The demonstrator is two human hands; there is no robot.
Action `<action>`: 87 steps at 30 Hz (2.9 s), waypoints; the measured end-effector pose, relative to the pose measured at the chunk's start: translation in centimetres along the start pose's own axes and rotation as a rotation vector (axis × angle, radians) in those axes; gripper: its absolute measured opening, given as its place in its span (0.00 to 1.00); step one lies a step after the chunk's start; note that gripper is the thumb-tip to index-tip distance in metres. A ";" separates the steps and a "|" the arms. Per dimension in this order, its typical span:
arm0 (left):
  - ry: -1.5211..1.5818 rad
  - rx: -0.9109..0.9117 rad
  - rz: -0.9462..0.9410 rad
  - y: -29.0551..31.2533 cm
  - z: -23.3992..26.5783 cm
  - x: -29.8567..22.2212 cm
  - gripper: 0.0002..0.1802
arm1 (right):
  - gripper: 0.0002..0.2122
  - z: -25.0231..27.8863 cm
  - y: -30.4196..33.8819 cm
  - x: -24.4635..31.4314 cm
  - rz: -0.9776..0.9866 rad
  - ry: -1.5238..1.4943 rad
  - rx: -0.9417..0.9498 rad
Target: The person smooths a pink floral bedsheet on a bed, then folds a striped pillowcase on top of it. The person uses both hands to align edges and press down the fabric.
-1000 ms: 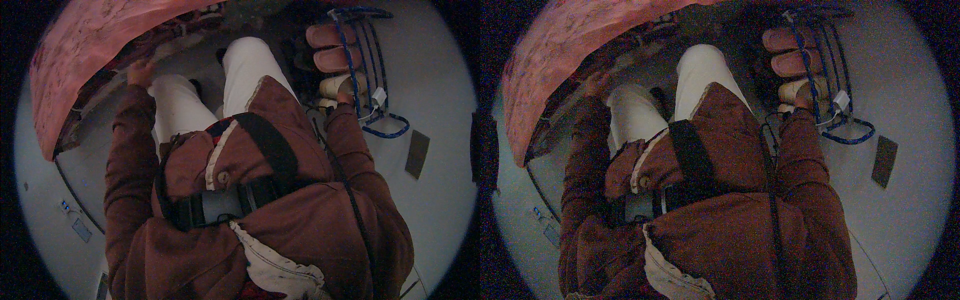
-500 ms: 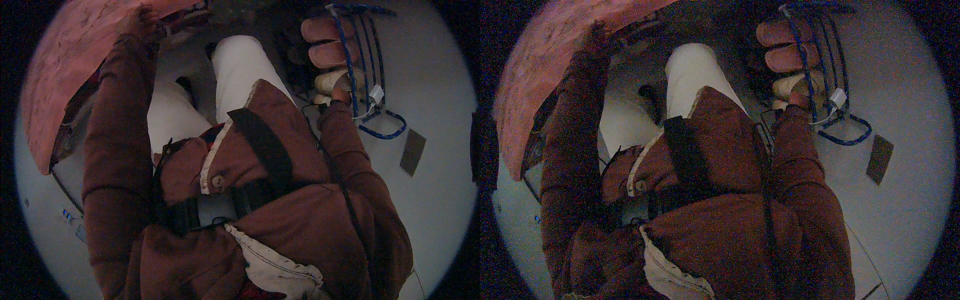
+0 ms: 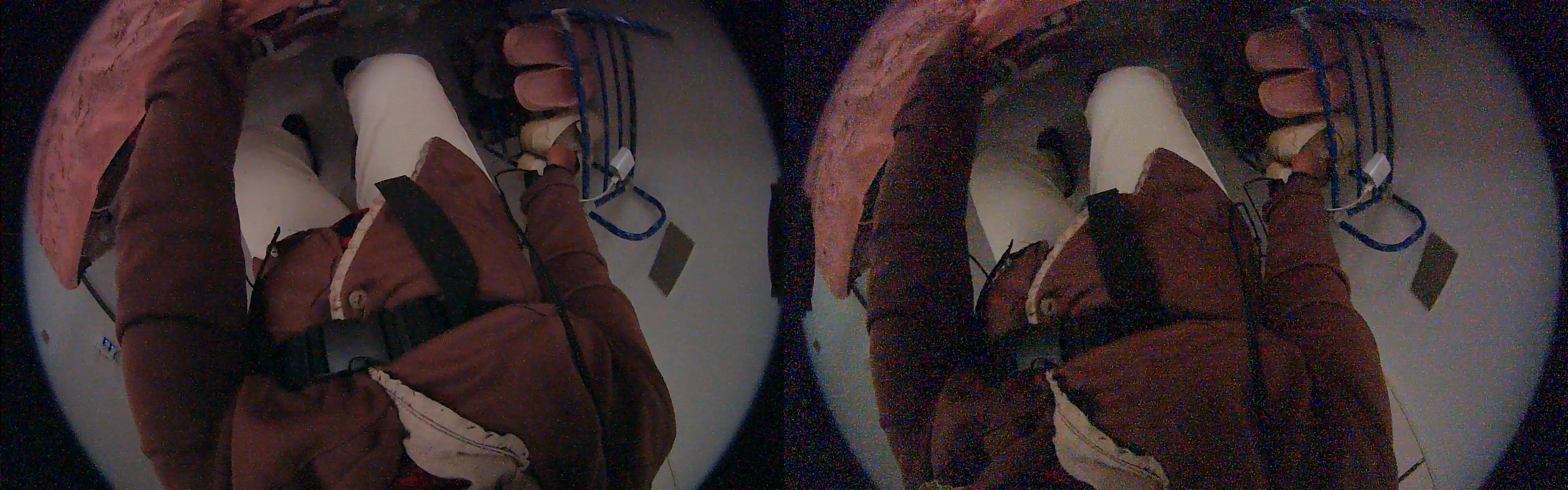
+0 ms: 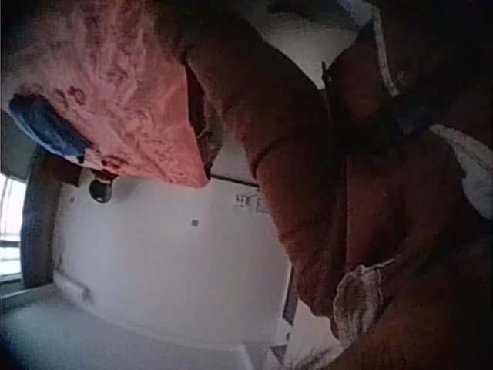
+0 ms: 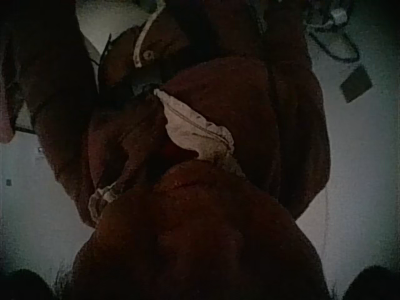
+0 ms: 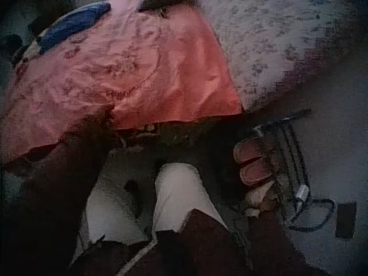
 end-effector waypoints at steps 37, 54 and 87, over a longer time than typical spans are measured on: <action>-0.045 0.110 0.207 5.4 -8.1 -2.2 0.21 | 0.15 6.5 4.0 -0.4 -0.030 -0.136 -0.202; -0.329 -0.208 0.276 5.6 15.6 2.1 0.41 | 0.15 16.6 13.4 5.8 0.204 -0.300 -0.554; -0.448 -0.284 0.299 8.4 5.9 7.2 0.37 | 0.22 47.2 38.3 68.5 1.449 -0.351 -0.940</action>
Point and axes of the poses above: each hand's wrist, its own y-axis away from the middle knuckle, its own z-axis out of the back of the hand, x = y × z, the point moved 8 cm from there along -y, towards the middle knuckle, and after that the axes turned 2 degrees about y, right-handed, at the moved point
